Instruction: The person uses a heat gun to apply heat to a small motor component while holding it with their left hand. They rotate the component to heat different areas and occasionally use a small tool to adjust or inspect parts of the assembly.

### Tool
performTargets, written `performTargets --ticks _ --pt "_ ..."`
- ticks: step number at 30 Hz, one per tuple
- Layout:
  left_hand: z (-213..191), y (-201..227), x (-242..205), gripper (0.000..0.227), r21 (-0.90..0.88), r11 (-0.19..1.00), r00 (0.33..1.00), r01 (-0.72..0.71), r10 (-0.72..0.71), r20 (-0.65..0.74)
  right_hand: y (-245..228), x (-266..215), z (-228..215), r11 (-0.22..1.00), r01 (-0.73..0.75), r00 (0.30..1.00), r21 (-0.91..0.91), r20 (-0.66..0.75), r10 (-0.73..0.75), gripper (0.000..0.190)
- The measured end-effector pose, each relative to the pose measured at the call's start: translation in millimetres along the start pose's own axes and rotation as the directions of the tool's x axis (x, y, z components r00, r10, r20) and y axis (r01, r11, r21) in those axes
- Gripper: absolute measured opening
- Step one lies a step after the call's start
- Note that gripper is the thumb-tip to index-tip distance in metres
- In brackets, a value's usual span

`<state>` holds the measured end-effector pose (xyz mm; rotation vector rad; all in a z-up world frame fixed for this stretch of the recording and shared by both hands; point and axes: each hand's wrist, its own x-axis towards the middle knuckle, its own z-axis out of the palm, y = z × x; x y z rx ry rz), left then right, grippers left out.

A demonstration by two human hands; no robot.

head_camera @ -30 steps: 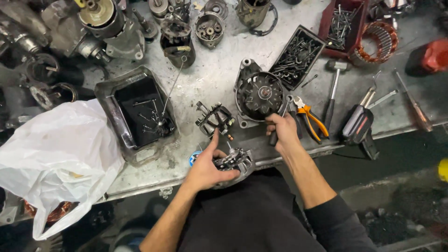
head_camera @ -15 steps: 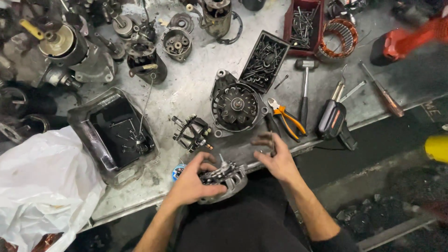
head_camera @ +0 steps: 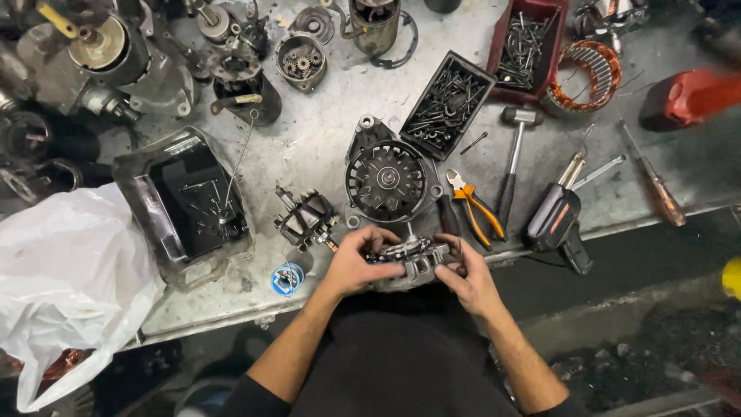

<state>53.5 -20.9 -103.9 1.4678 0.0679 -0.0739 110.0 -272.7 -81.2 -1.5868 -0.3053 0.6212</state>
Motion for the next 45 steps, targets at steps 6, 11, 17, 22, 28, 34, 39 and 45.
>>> performTargets --ticks 6,11,17,22,28,34,39,45 --pt "14 -5 3 0.017 0.109 0.994 0.843 -0.009 0.066 -0.534 26 -4 -5 0.978 -0.092 0.992 -0.189 -0.098 0.074 0.048" --pt "15 24 3 0.025 0.419 0.904 0.736 -0.080 0.338 -0.587 59 -3 -7 0.993 0.030 0.992 -0.118 -0.117 -0.044 0.042" --pt "18 5 9 0.023 0.446 0.856 0.771 -0.260 0.462 -0.438 49 -1 -10 0.989 0.092 0.982 0.112 -0.176 -0.072 0.029" --pt "14 11 9 0.016 0.531 0.769 0.772 -0.355 0.562 -0.297 41 1 -13 0.983 0.170 0.976 0.070 -0.150 -0.158 0.038" --pt "-6 55 -2 0.053 0.659 0.599 0.794 -0.456 0.608 -0.004 66 3 -7 0.966 0.257 0.937 -0.012 -0.241 -0.252 0.036" --pt "-8 5 -24 0.057 0.844 0.465 0.895 -0.268 0.444 0.040 76 7 -10 0.947 0.277 0.885 -0.164 -0.341 -0.318 0.027" --pt "10 3 -15 0.053 0.866 0.450 0.871 -0.216 0.490 -0.038 85 16 -18 0.939 0.325 0.859 -0.114 -0.380 -0.344 0.029" --pt "19 -7 -10 0.051 0.878 0.465 0.848 -0.114 0.505 -0.158 57 22 -19 0.955 0.286 0.910 -0.081 -0.290 -0.297 0.066"
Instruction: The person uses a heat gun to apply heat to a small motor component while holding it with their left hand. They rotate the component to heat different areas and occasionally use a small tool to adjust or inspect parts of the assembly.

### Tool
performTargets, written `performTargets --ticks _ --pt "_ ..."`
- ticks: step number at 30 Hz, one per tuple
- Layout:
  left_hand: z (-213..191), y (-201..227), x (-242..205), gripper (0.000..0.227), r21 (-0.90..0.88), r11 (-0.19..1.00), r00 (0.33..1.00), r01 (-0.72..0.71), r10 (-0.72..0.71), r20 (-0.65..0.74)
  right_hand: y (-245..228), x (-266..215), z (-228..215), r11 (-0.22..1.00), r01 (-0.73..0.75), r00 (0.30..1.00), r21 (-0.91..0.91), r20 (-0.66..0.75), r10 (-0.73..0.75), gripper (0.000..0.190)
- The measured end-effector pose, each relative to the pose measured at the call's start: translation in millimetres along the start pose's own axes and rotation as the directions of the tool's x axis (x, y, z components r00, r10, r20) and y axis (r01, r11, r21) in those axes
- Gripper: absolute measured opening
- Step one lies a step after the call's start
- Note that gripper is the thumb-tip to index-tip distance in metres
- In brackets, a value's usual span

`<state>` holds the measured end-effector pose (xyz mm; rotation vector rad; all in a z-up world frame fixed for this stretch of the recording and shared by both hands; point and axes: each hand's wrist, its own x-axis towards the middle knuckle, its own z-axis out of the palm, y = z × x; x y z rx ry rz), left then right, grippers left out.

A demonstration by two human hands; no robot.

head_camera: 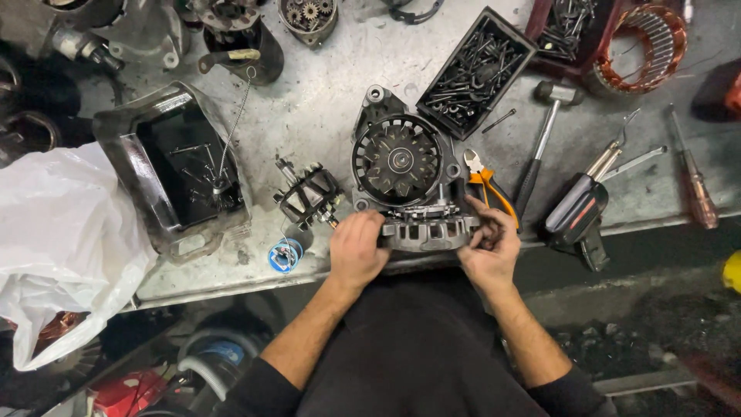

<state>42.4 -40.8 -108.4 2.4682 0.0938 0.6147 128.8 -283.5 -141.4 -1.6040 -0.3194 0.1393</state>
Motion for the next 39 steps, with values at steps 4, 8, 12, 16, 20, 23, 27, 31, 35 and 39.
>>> performTargets --ticks 4,8,12,16,20,23,27,31,35,39 --pt "-10 8 6 0.062 -0.027 0.998 0.998 0.060 -0.060 -0.024 -46 5 3 0.997 -0.016 1.000 -0.076 0.004 0.017 0.077" --pt "-13 11 6 0.071 -0.039 0.996 0.997 0.079 -0.079 0.000 -57 2 -17 0.976 0.116 0.993 -0.184 0.021 -0.114 0.073" --pt "-27 27 10 0.082 -0.020 0.996 0.992 0.090 -0.091 -0.083 -43 -18 -52 0.992 0.090 0.995 -0.083 -0.032 -0.093 0.024" --pt "-41 46 -4 0.073 -0.124 0.992 0.976 0.003 -0.030 -0.216 -79 -26 -39 0.997 0.074 0.993 0.003 -0.091 -0.073 0.042" --pt "-60 87 17 0.047 -0.414 0.910 0.993 -0.014 0.062 0.102 -113 -28 -8 0.988 0.060 0.998 0.143 0.028 -0.065 0.054" --pt "-56 106 27 0.043 -0.544 0.839 0.941 -0.008 0.190 0.279 -129 -33 4 0.968 -0.048 0.994 0.245 0.109 0.022 0.058" --pt "-36 102 19 0.034 -0.652 0.744 0.863 0.147 0.227 0.452 -164 -3 -19 0.997 0.054 0.901 0.046 0.429 -0.069 0.069" --pt "-50 85 24 0.030 -0.668 0.703 0.844 0.244 0.185 0.503 -107 11 -112 0.992 -0.127 0.984 -0.011 0.124 0.128 0.083" --pt "-61 43 15 0.029 -0.567 0.742 0.867 0.357 -0.037 0.497 -79 23 -144 0.429 -0.283 0.949 -0.858 -0.187 0.253 0.102" --pt "-77 25 20 0.027 -0.527 0.789 0.923 0.315 -0.126 0.363 -71 28 -129 0.214 -0.370 0.905 -0.904 -0.298 0.304 0.103"
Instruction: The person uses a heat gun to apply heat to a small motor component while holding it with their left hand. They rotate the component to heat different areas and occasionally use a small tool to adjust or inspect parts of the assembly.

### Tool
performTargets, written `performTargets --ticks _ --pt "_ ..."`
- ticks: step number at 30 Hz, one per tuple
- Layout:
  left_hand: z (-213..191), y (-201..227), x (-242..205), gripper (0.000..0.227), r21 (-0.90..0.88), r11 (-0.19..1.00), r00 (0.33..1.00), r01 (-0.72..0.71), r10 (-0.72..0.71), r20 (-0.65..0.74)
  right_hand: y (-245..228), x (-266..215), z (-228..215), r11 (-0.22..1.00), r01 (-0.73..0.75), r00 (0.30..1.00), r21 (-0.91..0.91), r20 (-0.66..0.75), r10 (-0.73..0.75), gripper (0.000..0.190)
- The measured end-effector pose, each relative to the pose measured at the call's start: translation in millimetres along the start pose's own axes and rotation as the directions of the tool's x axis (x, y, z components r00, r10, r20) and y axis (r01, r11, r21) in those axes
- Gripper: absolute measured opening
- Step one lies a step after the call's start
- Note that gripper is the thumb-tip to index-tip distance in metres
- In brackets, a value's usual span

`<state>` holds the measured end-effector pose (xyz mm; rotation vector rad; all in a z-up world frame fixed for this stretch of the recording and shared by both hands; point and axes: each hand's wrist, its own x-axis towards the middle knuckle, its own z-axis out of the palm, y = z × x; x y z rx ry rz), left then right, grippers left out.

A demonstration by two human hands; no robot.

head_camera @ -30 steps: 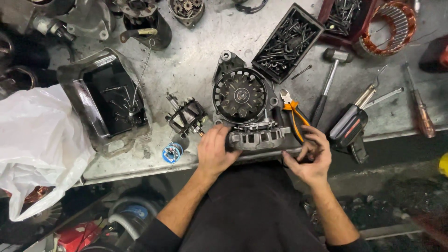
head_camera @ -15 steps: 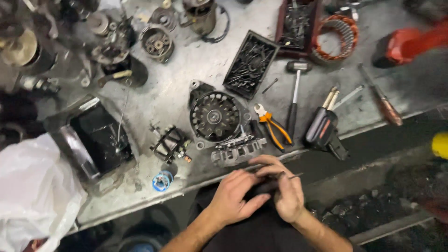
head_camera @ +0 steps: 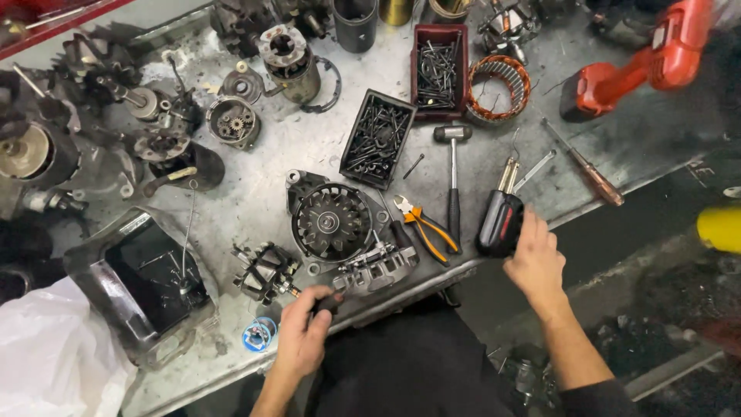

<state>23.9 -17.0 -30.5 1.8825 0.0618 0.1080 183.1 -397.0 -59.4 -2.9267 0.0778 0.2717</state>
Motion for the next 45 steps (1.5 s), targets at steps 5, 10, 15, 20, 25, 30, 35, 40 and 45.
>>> performTargets --ticks 5,10,15,20,25,30,35,40,45 --pt "-11 7 3 0.024 0.035 0.999 0.999 -0.020 0.021 -0.028 38 20 53 0.998 0.054 0.990 0.029 -0.135 -0.050 0.100" --pt "-23 -10 -8 0.022 0.086 0.990 0.994 0.109 -0.108 -0.019 57 -10 52 0.968 0.242 0.931 0.070 -0.299 -0.211 0.084" --pt "-42 -9 0 0.020 0.182 0.978 0.991 0.107 -0.089 -0.104 27 -79 -13 0.531 0.255 0.966 0.808 -0.235 -0.106 0.080" --pt "-45 4 9 0.022 0.219 0.972 0.995 0.082 -0.069 -0.069 21 -116 -65 -0.120 -0.276 0.911 0.954 0.220 -0.348 0.079" --pt "-46 18 17 0.023 0.212 0.976 0.997 0.043 -0.029 -0.066 4 -128 -88 -0.023 -0.283 0.856 0.959 0.242 -0.456 0.086" --pt "-47 21 19 0.021 0.266 0.961 0.993 -0.076 0.098 -0.070 12 -121 -92 0.198 -0.469 0.749 0.861 0.506 -0.428 0.079" --pt "-45 15 18 0.025 0.290 0.954 0.990 -0.073 0.104 -0.091 13 -99 -111 0.303 -0.491 0.672 0.817 0.577 -0.465 0.076" --pt "-46 15 23 0.024 0.322 0.947 0.993 -0.014 0.052 -0.110 29 -84 -115 0.403 -0.500 0.656 0.766 0.639 -0.401 0.075" --pt "-46 7 31 0.024 0.263 0.960 0.988 -0.095 0.123 -0.091 24 -83 -124 0.398 -0.494 0.698 0.773 0.626 -0.348 0.078"
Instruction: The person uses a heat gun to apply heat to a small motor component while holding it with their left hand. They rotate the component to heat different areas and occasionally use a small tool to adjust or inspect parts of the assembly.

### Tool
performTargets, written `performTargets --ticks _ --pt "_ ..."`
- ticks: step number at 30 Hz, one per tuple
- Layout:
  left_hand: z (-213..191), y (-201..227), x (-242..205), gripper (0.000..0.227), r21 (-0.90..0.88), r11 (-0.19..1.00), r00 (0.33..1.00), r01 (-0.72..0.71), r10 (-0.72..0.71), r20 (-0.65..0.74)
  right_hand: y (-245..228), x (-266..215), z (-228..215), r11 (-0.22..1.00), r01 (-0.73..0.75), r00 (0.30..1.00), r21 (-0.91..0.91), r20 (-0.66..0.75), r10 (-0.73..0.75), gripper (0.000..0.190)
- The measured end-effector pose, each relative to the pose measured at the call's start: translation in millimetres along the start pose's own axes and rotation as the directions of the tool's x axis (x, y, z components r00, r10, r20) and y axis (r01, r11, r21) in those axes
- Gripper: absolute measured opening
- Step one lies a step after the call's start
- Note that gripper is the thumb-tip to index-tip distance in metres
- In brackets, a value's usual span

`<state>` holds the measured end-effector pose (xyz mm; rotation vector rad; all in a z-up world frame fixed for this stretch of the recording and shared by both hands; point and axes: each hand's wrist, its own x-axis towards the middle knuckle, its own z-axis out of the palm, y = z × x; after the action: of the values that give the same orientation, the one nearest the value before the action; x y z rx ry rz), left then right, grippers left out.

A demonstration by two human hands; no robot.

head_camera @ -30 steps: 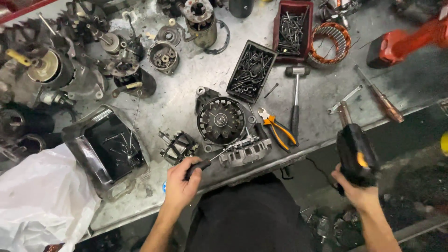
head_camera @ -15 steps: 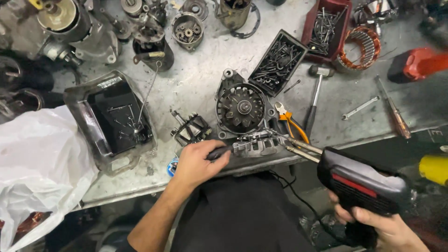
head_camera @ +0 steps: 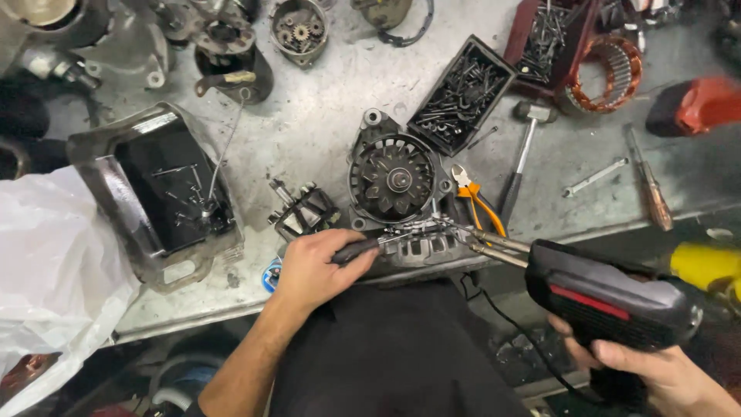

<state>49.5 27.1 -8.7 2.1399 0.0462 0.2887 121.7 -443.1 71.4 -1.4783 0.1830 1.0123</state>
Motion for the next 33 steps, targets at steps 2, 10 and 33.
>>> performTargets --ticks 2,10,33 --pt "2 -1 5 0.024 -0.025 0.999 0.999 0.026 -0.025 0.039 9 -6 -4 0.999 -0.029 0.998 0.017 -0.056 0.029 0.080" --pt "-5 1 10 0.023 -0.057 0.998 0.997 0.021 -0.017 0.076 34 -9 -24 0.981 -0.194 0.973 0.024 -0.123 0.195 0.087" --pt "-3 14 12 0.024 0.254 0.954 0.985 -0.161 0.139 0.101 -38 27 -5 0.948 -0.155 0.979 -0.278 0.084 0.185 0.056"
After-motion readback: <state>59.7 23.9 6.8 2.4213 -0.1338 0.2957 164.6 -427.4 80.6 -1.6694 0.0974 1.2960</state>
